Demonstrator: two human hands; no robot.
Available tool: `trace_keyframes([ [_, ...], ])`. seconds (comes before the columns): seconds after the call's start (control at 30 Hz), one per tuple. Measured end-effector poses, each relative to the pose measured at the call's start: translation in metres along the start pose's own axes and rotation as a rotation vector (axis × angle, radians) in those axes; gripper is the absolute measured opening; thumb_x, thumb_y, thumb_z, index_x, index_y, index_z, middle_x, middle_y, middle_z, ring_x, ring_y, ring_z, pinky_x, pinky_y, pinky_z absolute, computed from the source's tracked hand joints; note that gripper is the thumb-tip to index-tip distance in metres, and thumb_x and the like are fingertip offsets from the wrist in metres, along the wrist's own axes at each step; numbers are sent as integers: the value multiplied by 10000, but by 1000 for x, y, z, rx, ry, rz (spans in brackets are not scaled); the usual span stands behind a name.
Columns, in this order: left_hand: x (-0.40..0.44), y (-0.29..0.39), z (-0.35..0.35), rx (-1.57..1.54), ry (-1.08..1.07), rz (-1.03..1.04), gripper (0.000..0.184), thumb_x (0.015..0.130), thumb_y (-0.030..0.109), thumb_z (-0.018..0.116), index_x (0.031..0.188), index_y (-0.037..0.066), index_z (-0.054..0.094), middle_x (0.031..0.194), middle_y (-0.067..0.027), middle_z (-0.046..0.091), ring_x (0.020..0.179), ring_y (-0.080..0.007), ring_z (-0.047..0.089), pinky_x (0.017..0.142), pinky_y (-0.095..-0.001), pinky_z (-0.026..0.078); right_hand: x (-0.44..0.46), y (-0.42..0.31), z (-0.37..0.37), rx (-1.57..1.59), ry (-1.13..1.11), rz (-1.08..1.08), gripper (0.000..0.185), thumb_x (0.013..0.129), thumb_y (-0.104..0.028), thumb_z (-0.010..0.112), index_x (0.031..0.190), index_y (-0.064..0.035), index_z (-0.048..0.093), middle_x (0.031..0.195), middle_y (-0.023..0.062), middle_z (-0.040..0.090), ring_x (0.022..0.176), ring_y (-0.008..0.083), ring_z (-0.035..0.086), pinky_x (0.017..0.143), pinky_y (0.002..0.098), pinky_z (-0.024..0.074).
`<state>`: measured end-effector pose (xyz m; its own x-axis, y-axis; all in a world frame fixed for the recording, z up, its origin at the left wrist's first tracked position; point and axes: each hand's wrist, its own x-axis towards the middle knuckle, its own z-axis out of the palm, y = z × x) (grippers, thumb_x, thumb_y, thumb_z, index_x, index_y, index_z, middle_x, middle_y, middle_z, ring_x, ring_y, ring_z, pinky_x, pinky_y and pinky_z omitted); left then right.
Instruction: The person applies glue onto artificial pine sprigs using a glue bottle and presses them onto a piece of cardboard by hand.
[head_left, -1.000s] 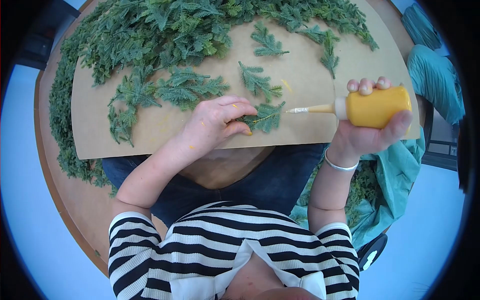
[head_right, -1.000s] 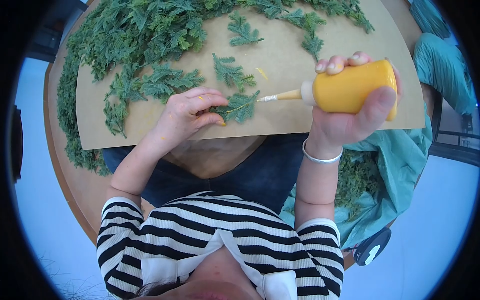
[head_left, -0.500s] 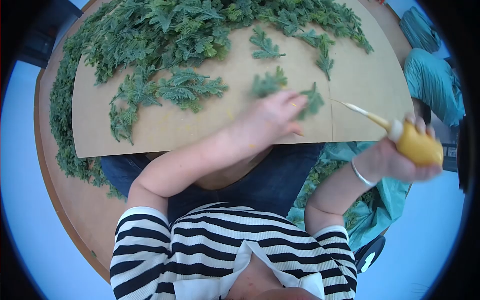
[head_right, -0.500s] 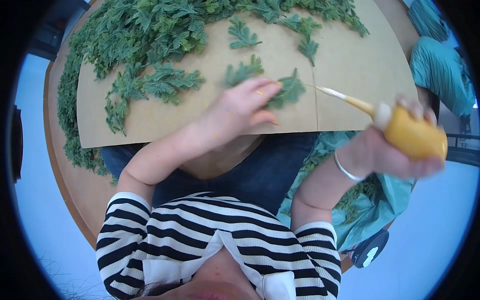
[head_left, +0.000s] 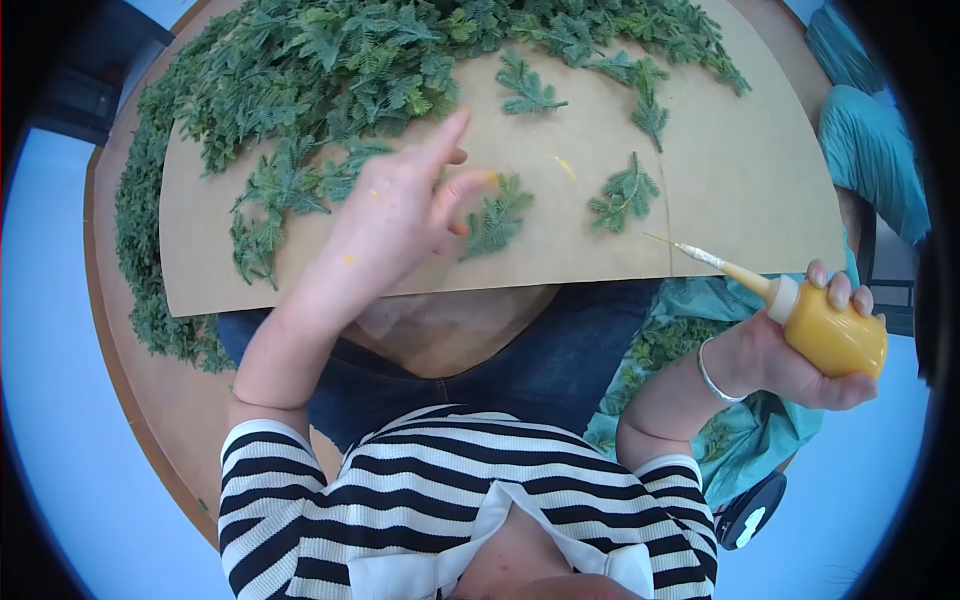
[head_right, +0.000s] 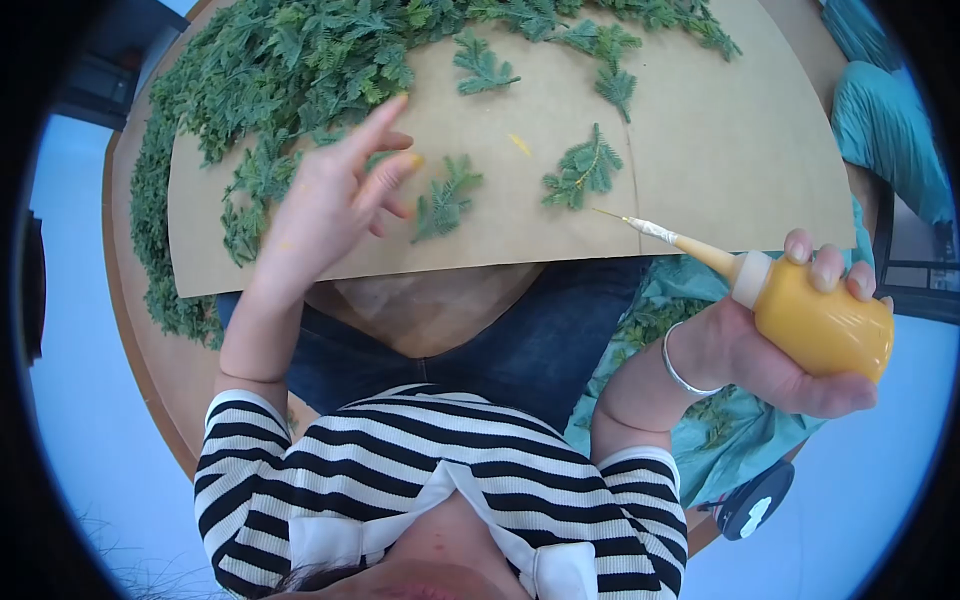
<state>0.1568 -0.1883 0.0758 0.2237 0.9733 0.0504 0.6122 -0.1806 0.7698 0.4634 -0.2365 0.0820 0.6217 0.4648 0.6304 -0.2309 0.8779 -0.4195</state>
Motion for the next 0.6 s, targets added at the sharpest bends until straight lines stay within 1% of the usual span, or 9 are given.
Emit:
trace_keyframes([
  [0.03, 5, -2, -9, 187, -2, 84, 447, 803, 9, 545, 1237, 92, 479, 1053, -113, 586, 732, -186, 638, 595, -275, 514, 0, 0, 2, 6, -6, 2, 629, 711, -563, 594, 1018, -29, 465, 916, 107, 500, 695, 231, 508, 622, 401, 429],
  [0.07, 12, -3, -13, 185, 6, 84, 447, 803, 9, 545, 1237, 92, 479, 1053, -113, 586, 732, -186, 638, 595, -275, 514, -1, -2, 4, 17, -12, 4, 630, 714, -561, 592, 1022, -26, 466, 921, 107, 496, 698, 229, 504, 618, 399, 428],
  [0.13, 25, -5, -19, 493, -58, 800, 492, 725, -47, 537, 1184, 131, 528, 1134, -93, 555, 1007, -257, 557, 782, -340, 490, -3, -5, 8, 27, -26, 3, 631, 717, -560, 590, 1025, -24, 466, 926, 107, 492, 701, 227, 500, 614, 396, 426],
  [0.17, 29, -1, -18, 546, -179, 902, 472, 664, -49, 546, 1095, 141, 576, 1151, -85, 542, 1165, -291, 420, 901, -376, 418, -4, -7, 11, 51, -47, 22, 636, 717, -559, 590, 1032, -22, 461, 929, 106, 488, 703, 223, 496, 613, 393, 424],
  [0.27, 47, -24, -2, 386, -440, 1051, 394, 665, -14, 578, 1038, 113, 593, 1111, -75, 560, 1092, -274, 483, 840, -348, 453, -8, -10, 19, 67, -86, 45, 645, 720, -555, 591, 1048, -19, 451, 935, 105, 481, 699, 217, 486, 616, 389, 417],
  [0.4, 36, -33, 5, 325, -502, 851, 262, 686, 53, 623, 947, 76, 626, 976, -78, 610, 926, -262, 572, 722, -319, 490, -8, -11, 17, 99, -121, 62, 656, 723, -544, 595, 1074, -14, 434, 943, 103, 478, 714, 214, 480, 636, 389, 411],
  [0.47, 12, -32, 13, 381, -215, 541, 167, 704, 127, 666, 845, 40, 642, 799, -82, 632, 713, -250, 608, 599, -317, 498, -10, -9, 21, 156, -142, 83, 652, 732, -545, 588, 1086, -21, 429, 955, 102, 478, 732, 216, 485, 641, 389, 410],
  [0.5, 5, -39, 22, 343, -58, 557, 178, 699, 172, 706, 752, 13, 645, 668, -102, 616, 579, -233, 601, 544, -309, 493, -13, -8, 25, 215, -162, 101, 647, 741, -546, 580, 1097, -28, 425, 966, 102, 478, 750, 218, 490, 645, 389, 410],
  [0.6, -13, -43, 31, 152, -41, 285, 189, 687, 163, 721, 738, -3, 645, 641, -113, 614, 549, -186, 601, 532, -284, 488, -33, 11, 48, 269, -252, 176, 618, 779, -560, 532, 1139, -73, 406, 989, 103, 481, 786, 227, 499, 660, 397, 413],
])
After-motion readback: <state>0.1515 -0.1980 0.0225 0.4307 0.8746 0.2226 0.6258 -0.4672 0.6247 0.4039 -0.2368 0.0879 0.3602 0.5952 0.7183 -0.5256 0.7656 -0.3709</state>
